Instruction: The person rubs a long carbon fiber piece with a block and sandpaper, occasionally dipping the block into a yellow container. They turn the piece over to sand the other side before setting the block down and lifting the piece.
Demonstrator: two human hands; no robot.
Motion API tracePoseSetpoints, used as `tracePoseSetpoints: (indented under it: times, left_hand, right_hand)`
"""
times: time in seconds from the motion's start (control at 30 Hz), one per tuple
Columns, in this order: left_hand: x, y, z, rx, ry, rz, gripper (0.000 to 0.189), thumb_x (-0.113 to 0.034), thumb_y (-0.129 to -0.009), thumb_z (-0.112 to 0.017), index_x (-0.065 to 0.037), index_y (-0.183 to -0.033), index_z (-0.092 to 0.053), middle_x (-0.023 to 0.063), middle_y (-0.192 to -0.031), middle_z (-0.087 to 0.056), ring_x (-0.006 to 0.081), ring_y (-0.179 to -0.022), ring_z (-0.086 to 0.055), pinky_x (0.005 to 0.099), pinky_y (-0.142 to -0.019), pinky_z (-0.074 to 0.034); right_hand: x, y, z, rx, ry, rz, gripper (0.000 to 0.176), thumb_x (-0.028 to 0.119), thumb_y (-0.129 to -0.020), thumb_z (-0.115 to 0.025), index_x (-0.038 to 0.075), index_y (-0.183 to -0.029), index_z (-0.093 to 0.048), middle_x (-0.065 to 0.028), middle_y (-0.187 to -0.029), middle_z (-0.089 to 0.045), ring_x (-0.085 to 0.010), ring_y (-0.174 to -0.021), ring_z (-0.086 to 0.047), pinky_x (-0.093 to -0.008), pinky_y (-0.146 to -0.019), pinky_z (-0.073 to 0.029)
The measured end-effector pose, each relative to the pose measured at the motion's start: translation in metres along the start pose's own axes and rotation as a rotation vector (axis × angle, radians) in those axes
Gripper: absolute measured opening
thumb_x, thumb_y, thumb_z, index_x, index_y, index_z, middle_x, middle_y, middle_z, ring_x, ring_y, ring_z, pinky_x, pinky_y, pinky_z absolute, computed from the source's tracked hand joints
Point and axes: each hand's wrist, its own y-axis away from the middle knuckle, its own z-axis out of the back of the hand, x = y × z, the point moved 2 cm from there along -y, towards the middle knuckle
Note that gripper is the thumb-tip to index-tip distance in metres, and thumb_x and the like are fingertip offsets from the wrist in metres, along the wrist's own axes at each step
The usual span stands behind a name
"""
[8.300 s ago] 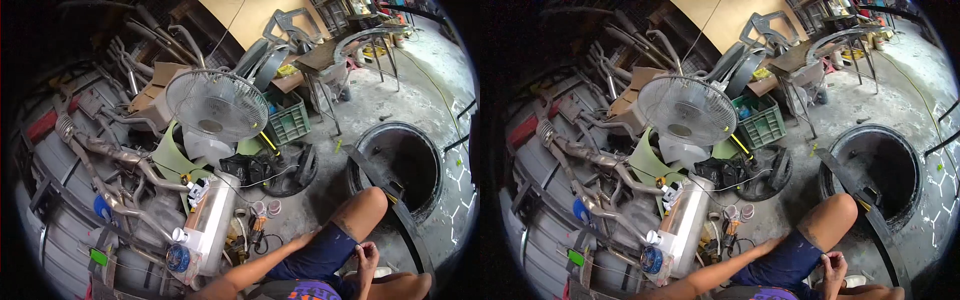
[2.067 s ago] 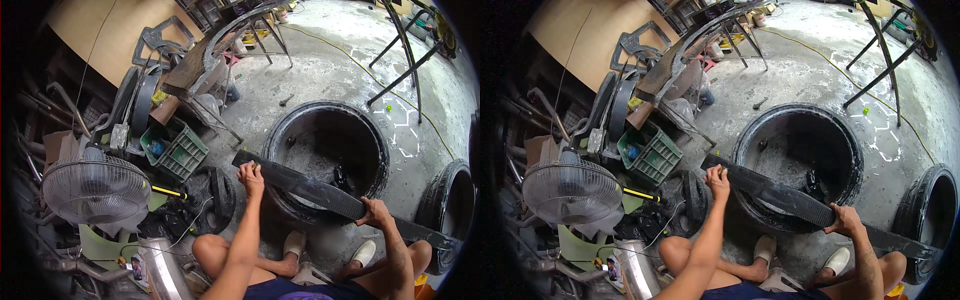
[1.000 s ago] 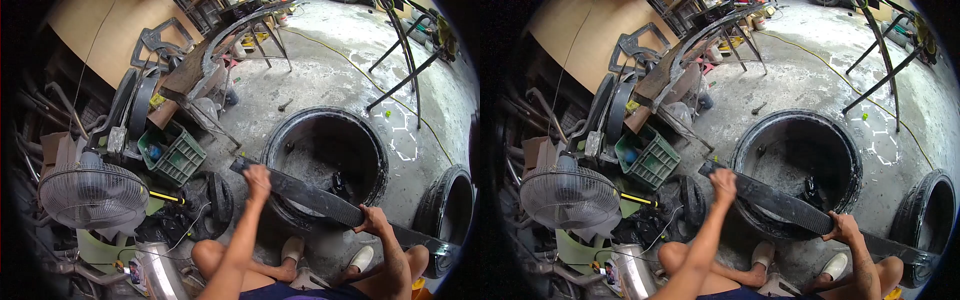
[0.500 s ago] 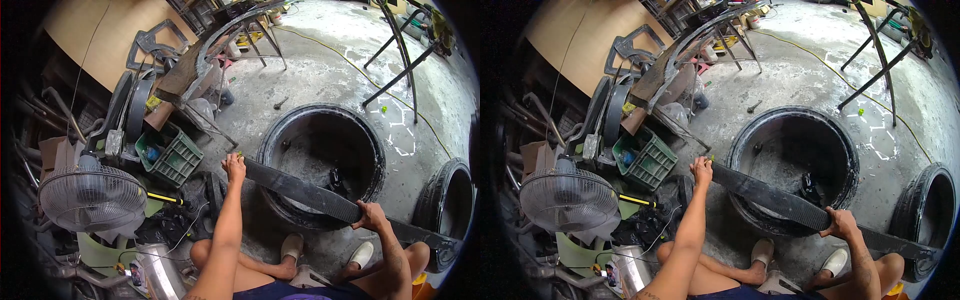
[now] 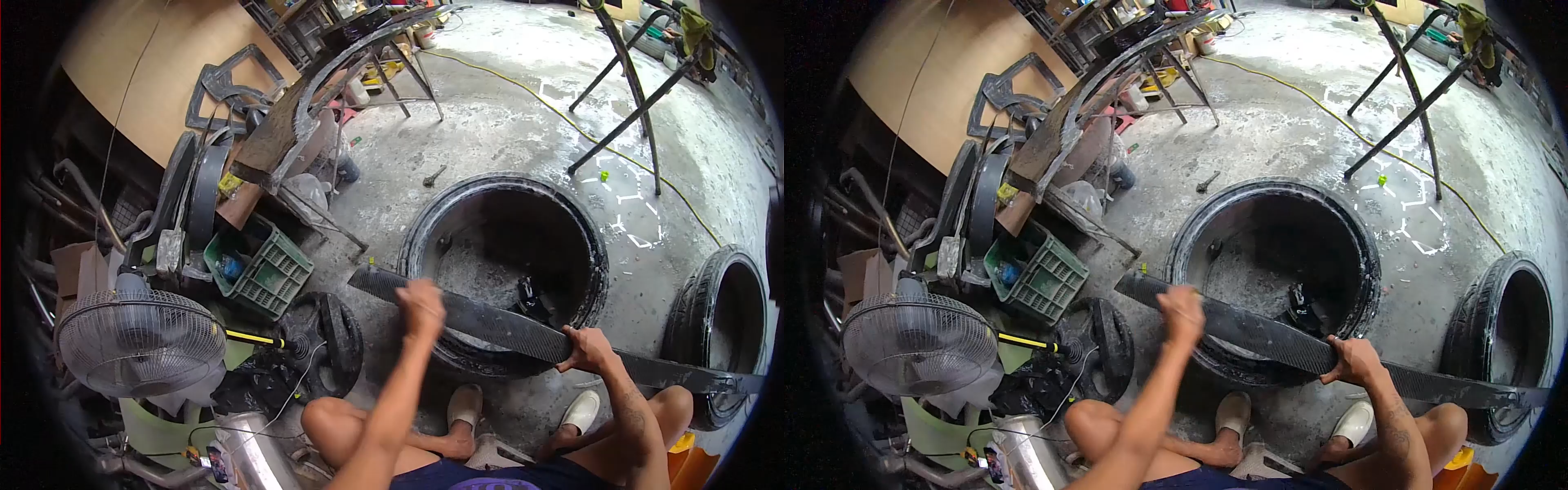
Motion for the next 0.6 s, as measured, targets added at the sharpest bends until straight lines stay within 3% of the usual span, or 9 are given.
tracePoseSetpoints:
  times: [0.03,0.13,0.17,0.27,0.37,0.43,0.5,0.57,0.6]
  left_hand:
    - [-0.037,0.008,0.004,0.075,0.125,-0.022,0.016,-0.016,-0.088,-0.062,-0.007,-0.100,-0.064,0.0130,-0.104,-0.064,0.0325,-0.103,-0.058,0.0478,-0.092,-0.037]
    - [-0.033,0.009,0.005,0.015,0.241,-0.136,0.015,-0.015,-0.086,-0.062,-0.007,-0.099,-0.064,0.0128,-0.105,-0.065,0.0325,-0.103,-0.058,0.0467,-0.089,-0.037]
    - [0.001,0.000,-0.003,-0.002,0.201,-0.134,0.012,-0.015,-0.088,-0.061,-0.007,-0.094,-0.065,0.0114,-0.097,-0.063,0.0322,-0.097,-0.057,0.0475,-0.082,-0.038]
    - [0.043,-0.013,0.003,-0.129,0.098,0.068,0.009,-0.010,-0.091,-0.056,-0.005,-0.095,-0.063,0.0127,-0.096,-0.061,0.0324,-0.095,-0.056,0.0481,-0.084,-0.037]
    - [-0.033,0.009,0.000,-0.028,0.174,0.116,0.011,-0.012,-0.091,-0.060,-0.004,-0.098,-0.062,0.0127,-0.100,-0.061,0.0313,-0.100,-0.054,0.0479,-0.087,-0.037]
    - [-0.115,0.035,0.004,-0.063,0.315,-0.183,0.013,-0.011,-0.088,-0.063,-0.004,-0.098,-0.062,0.0142,-0.100,-0.061,0.0320,-0.097,-0.056,0.0465,-0.086,-0.038]
    - [-0.106,0.033,0.008,-0.074,0.395,-0.216,0.016,-0.010,-0.083,-0.065,-0.005,-0.098,-0.062,0.0148,-0.099,-0.063,0.0332,-0.094,-0.058,0.0453,-0.083,-0.038]
    - [-0.033,0.015,0.002,-0.058,0.221,-0.288,0.016,-0.012,-0.085,-0.064,-0.005,-0.099,-0.063,0.0130,-0.094,-0.064,0.0353,-0.091,-0.058,0.0481,-0.081,-0.039]
    - [0.001,0.005,0.003,-0.041,0.188,-0.014,0.013,-0.012,-0.089,-0.060,-0.005,-0.099,-0.064,0.0132,-0.097,-0.063,0.0361,-0.092,-0.057,0.0502,-0.083,-0.039]
  right_hand:
    - [0.002,0.001,-0.001,0.005,-0.012,-0.003,0.096,0.055,-0.055,-0.089,0.006,-0.132,-0.059,-0.0237,-0.087,-0.071,-0.0400,-0.087,-0.071,-0.0457,-0.078,-0.056]
    - [0.003,0.003,0.000,0.006,-0.011,-0.011,0.093,0.056,-0.056,-0.089,0.007,-0.131,-0.060,-0.0231,-0.088,-0.071,-0.0409,-0.087,-0.070,-0.0468,-0.079,-0.056]
    - [0.001,0.002,-0.002,-0.016,-0.020,0.010,0.093,0.056,-0.056,-0.088,0.008,-0.131,-0.060,-0.0229,-0.088,-0.071,-0.0410,-0.088,-0.070,-0.0471,-0.080,-0.056]
    - [0.002,0.001,-0.002,0.015,-0.020,0.016,0.095,0.057,-0.058,-0.087,0.008,-0.133,-0.058,-0.0226,-0.089,-0.072,-0.0405,-0.088,-0.070,-0.0470,-0.080,-0.056]
    - [0.004,0.002,0.003,-0.015,-0.007,0.045,0.095,0.056,-0.058,-0.087,0.007,-0.134,-0.057,-0.0224,-0.090,-0.072,-0.0395,-0.089,-0.071,-0.0457,-0.081,-0.056]
    - [0.008,0.003,0.005,0.024,-0.004,-0.006,0.095,0.056,-0.058,-0.087,0.006,-0.134,-0.057,-0.0221,-0.090,-0.072,-0.0387,-0.091,-0.071,-0.0449,-0.082,-0.056]
    - [0.007,0.002,0.003,0.015,-0.004,0.005,0.095,0.056,-0.058,-0.087,0.006,-0.133,-0.058,-0.0220,-0.091,-0.072,-0.0387,-0.091,-0.071,-0.0449,-0.082,-0.056]
    - [0.004,0.004,0.000,0.011,-0.012,0.005,0.095,0.055,-0.058,-0.087,0.006,-0.133,-0.058,-0.0219,-0.091,-0.072,-0.0387,-0.092,-0.071,-0.0450,-0.082,-0.056]
    - [0.006,0.004,0.000,-0.007,-0.019,0.017,0.094,0.055,-0.058,-0.088,0.006,-0.133,-0.058,-0.0221,-0.091,-0.072,-0.0387,-0.092,-0.071,-0.0451,-0.083,-0.056]
